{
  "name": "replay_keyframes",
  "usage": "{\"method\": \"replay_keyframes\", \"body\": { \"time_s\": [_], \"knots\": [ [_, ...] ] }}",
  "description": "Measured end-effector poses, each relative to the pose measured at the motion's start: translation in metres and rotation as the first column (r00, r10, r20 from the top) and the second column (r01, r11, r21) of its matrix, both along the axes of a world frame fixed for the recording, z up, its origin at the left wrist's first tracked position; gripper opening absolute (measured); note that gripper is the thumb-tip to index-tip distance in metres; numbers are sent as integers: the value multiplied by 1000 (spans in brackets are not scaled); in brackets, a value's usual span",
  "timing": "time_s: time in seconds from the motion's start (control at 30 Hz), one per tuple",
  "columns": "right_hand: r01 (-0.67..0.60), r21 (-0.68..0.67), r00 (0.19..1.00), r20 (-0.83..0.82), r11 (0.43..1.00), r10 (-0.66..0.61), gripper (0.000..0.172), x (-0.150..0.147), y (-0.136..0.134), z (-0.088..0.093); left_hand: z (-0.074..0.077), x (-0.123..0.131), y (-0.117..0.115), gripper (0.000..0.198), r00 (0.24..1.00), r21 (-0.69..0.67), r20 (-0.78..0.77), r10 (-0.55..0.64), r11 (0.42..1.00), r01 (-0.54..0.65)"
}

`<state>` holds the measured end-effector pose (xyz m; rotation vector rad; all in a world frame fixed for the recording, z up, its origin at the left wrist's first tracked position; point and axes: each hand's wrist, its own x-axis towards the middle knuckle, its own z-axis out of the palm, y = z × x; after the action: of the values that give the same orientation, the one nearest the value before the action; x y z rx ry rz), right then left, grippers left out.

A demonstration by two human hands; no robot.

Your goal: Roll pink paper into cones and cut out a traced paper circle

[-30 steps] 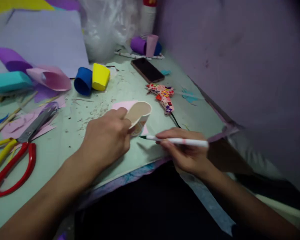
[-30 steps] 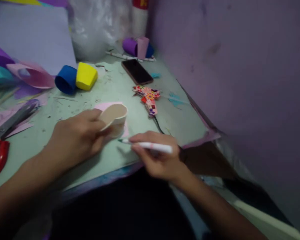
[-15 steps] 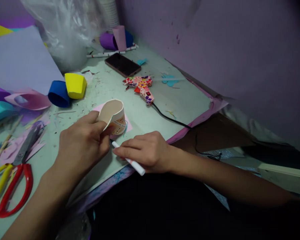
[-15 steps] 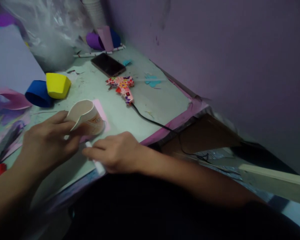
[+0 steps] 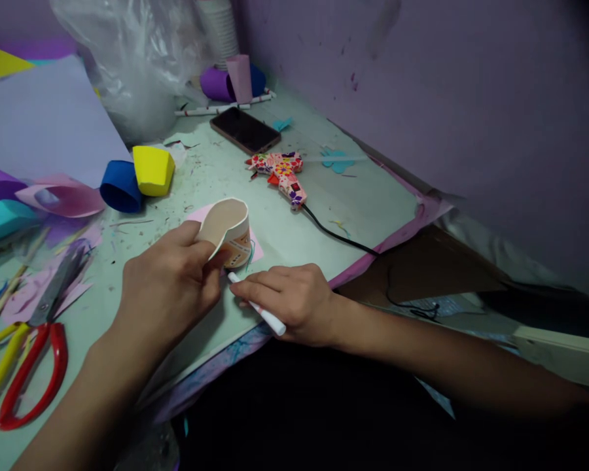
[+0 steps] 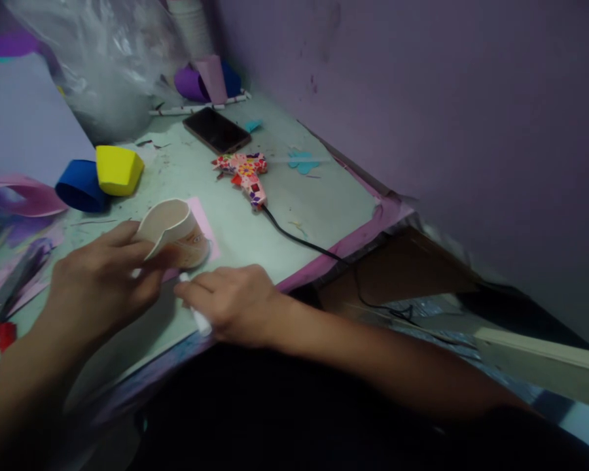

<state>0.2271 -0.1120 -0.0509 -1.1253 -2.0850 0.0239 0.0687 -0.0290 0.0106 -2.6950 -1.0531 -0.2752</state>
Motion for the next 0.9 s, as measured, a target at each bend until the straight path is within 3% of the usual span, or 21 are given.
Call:
{"method": "replay_keyframes", "body": {
  "time_s": [0.47, 0.77, 0.83, 0.9],
  "knots": [
    [-62, -174, 936, -351, 983, -4, 20, 18, -2, 6, 1, 0, -1, 9, 1000, -19, -25, 8, 1000, -8],
    [1, -252, 855, -502, 968, -131, 18, 29, -3, 6, 0, -1, 0, 11, 1000, 20, -23, -11, 1000, 12],
    [5, -295, 818, -548, 956, -174, 16, 29, -3, 6, -1, -1, 0, 13, 1000, 16, -11, -9, 1000, 9],
    [-12, -358, 725, -646, 933, -239, 14, 28, -3, 7, -1, -2, 2, 15, 999, -17, 24, -21, 1000, 22]
  ]
}}
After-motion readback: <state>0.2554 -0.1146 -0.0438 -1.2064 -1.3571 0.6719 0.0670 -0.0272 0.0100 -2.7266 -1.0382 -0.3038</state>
